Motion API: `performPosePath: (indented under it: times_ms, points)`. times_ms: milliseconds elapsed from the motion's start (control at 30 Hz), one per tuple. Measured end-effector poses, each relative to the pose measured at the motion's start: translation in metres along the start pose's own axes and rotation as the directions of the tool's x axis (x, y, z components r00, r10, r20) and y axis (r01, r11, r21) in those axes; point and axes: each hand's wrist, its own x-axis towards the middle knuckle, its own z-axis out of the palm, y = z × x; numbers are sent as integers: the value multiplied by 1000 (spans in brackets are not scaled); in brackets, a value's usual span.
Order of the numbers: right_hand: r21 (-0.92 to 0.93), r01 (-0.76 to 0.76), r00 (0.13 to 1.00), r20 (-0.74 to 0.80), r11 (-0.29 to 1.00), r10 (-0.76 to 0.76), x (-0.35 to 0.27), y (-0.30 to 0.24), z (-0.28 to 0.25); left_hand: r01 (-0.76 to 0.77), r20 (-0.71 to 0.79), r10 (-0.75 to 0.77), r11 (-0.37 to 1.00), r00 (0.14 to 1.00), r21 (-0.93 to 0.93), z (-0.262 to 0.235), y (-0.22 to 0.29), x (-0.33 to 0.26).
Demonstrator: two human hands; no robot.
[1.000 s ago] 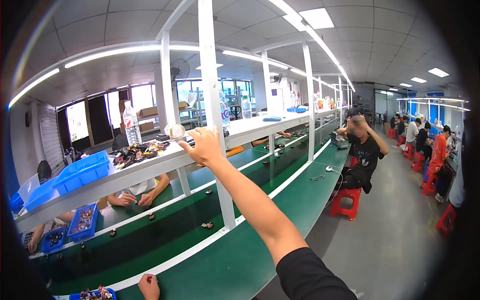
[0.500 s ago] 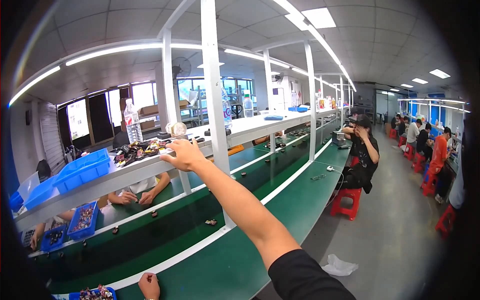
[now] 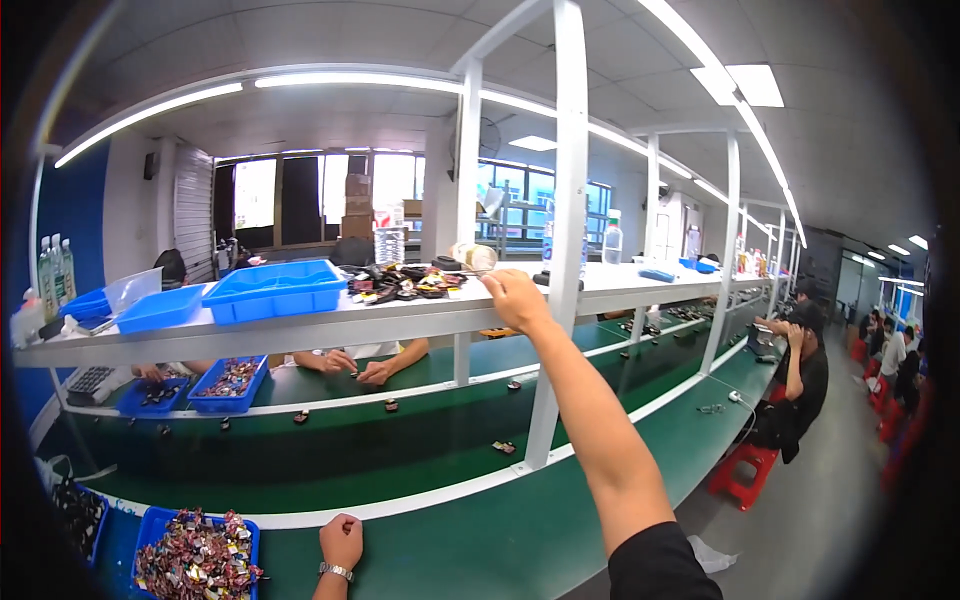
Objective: Assembling small electrical components or plastic parts on a production line.
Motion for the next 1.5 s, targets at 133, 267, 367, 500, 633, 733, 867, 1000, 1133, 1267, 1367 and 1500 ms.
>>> performPosePath:
  times_ms: [133, 267, 367, 500, 633, 733, 867, 1000, 1133, 1267, 1367, 1500]
  points:
    - [-9, -31, 999, -24, 999, 31, 6, 4, 1, 5, -9, -5, 1000, 1000, 12, -3, -2, -2]
    - [9, -69, 998, -15, 998, 69, 14, -9, 2, -5, 1, 4, 1000, 1000, 27, -5, 9, -3]
    - [91, -55, 998, 46, 994, 50, 22, -34, 5, 12, 1, -12, 1000, 1000, 27, -2, 2, -1]
    - [197, -27, 976, 219, 980, -17, 28, -65, 13, -5, -12, 5, 1000, 1000, 26, -3, 5, -3]
    - [146, 75, 965, 240, 986, -109, 31, -61, 27, -2, 4, 2, 1000, 1000, 31, 0, 2, 0]
    - [204, -16, 976, 216, 979, -29, 27, -59, 25, 8, 1, -9, 999, 1000, 36, -2, 4, -1]
    - [216, 144, 983, 78, 966, -164, 14, -53, 18, 20, -9, -19, 1000, 1000, 21, -3, -1, -1]
    - [224, 167, 976, 103, 960, -194, 7, -45, 10, -15, -4, 16, 999, 1000, 47, -1, -1, 0]
    - [240, 192, 977, 47, 952, -209, 6, -31, 7, -58, -6, 59, 997, 998, 49, 8, -2, 6]
    - [249, 216, 971, 43, 944, -234, 7, -49, 18, 4, -10, -3, 1000, 1000, 10, -2, -16, 2]
    - [164, 303, 953, -77, 939, -294, 2, -57, 10, 9, -29, -10, 999, 1000, -33, -5, -15, -1]
    - [82, 398, 880, -315, 914, -355, -32, -60, -16, -55, 62, 55, 998, 997, -1, 10, -3, 5]
